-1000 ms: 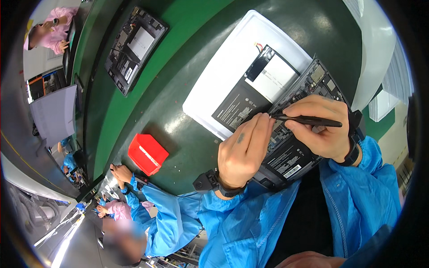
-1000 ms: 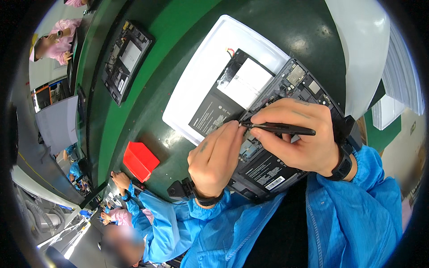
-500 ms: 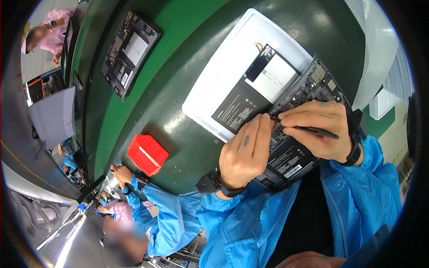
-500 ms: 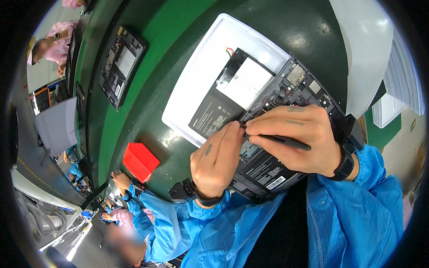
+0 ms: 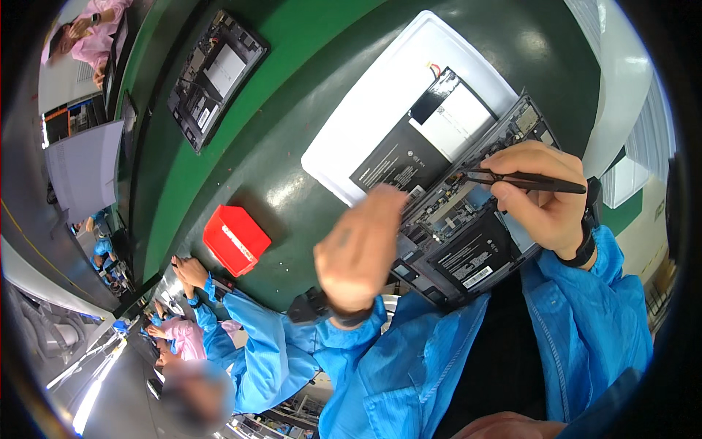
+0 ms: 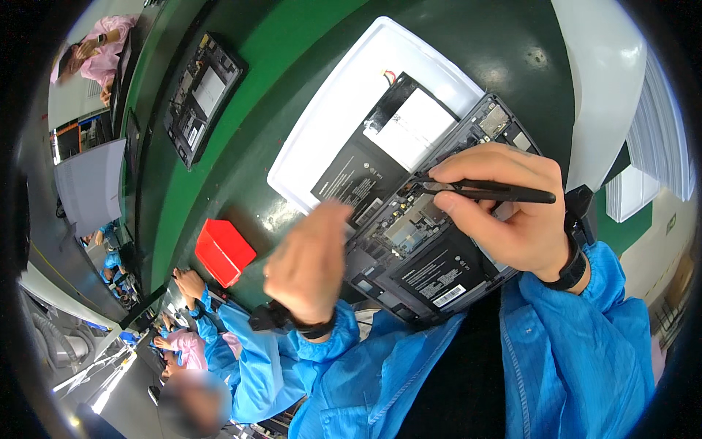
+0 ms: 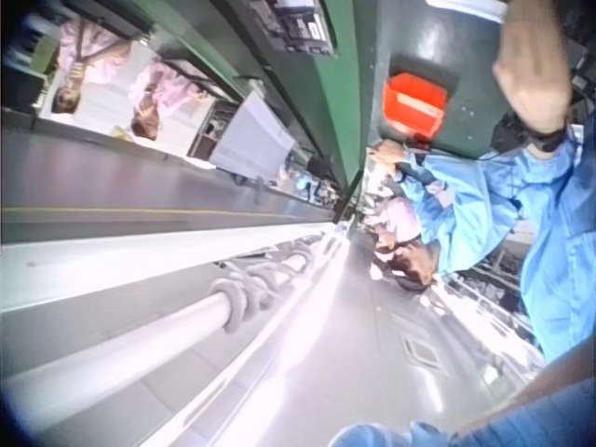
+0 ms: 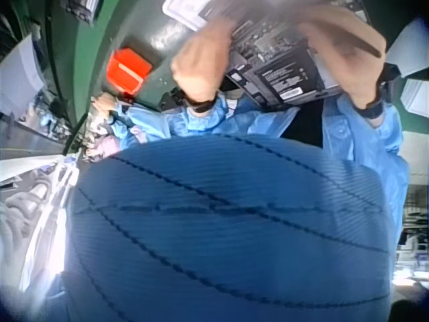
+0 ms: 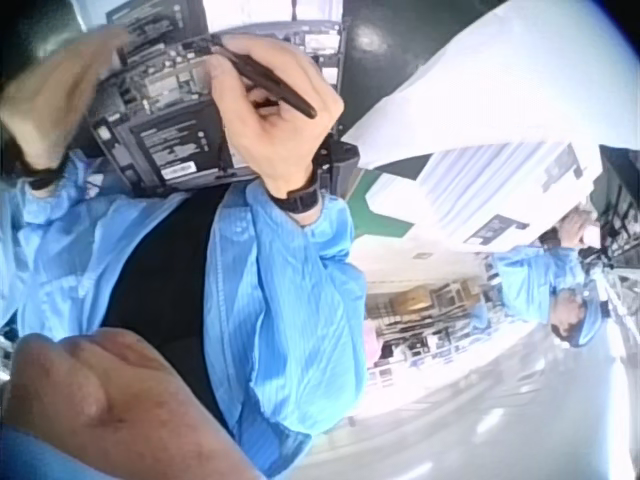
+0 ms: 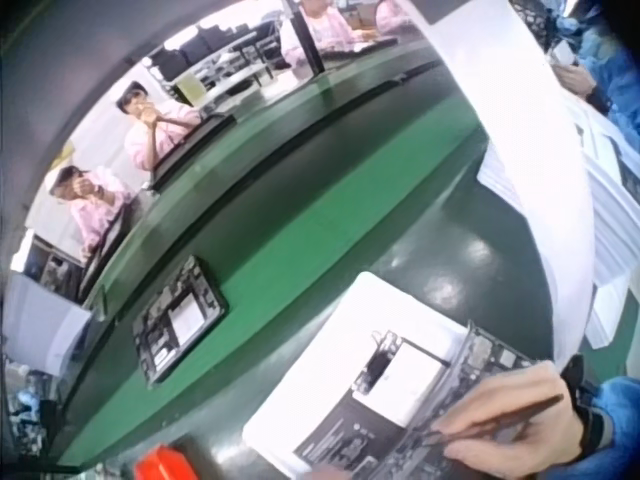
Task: Applying labels to battery packs and installing them into device chassis on an assembly line.
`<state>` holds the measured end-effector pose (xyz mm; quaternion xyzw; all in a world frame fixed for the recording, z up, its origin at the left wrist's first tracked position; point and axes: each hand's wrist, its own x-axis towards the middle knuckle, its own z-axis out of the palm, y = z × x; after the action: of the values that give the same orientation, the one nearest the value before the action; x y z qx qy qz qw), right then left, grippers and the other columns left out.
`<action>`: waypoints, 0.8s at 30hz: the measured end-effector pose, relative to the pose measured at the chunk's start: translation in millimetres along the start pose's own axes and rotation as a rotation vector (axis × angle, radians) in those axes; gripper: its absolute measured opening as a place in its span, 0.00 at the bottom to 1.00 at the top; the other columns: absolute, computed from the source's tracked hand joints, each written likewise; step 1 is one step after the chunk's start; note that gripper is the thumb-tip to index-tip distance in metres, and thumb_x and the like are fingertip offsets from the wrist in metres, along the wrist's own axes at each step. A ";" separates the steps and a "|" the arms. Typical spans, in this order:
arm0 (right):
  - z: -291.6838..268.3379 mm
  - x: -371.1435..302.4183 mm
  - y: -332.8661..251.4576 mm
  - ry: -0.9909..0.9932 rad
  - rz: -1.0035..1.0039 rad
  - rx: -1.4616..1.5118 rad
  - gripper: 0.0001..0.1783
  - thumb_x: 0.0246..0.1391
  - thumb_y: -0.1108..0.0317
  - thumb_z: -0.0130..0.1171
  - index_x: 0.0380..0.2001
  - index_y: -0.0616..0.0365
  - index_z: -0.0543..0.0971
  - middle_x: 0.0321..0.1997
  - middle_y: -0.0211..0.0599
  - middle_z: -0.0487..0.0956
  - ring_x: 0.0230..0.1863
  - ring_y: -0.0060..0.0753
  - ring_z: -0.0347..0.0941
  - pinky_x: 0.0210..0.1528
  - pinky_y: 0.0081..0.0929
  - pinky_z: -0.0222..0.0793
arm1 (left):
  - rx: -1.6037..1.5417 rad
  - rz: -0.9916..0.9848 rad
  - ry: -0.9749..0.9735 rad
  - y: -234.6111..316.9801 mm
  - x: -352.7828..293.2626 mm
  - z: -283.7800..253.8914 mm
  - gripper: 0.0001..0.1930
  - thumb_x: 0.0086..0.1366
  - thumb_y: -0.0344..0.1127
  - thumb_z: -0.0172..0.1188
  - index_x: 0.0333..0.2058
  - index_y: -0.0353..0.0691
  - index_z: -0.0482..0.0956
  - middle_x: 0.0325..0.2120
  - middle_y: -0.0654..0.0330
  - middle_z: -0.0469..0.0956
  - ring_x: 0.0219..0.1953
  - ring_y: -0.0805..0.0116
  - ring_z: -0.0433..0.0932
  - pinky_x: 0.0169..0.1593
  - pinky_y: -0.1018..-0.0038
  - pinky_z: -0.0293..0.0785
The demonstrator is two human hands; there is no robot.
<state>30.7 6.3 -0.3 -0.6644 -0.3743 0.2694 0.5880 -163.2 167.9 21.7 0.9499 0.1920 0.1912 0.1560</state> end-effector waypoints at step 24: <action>6.0 5.3 -10.6 -0.007 0.236 0.074 0.07 0.55 0.78 0.67 0.38 0.67 0.85 0.33 0.39 0.84 0.21 0.16 0.76 0.21 0.10 0.66 | -0.272 -0.180 0.080 32.5 9.3 37.2 0.11 0.52 0.19 0.71 0.36 0.32 0.85 0.38 0.54 0.84 0.38 0.56 0.84 0.43 0.67 0.81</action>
<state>27.1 14.4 9.5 -0.6809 -0.2854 0.3529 0.5748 -129.6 135.1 3.8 0.8905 0.2548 0.2382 0.2921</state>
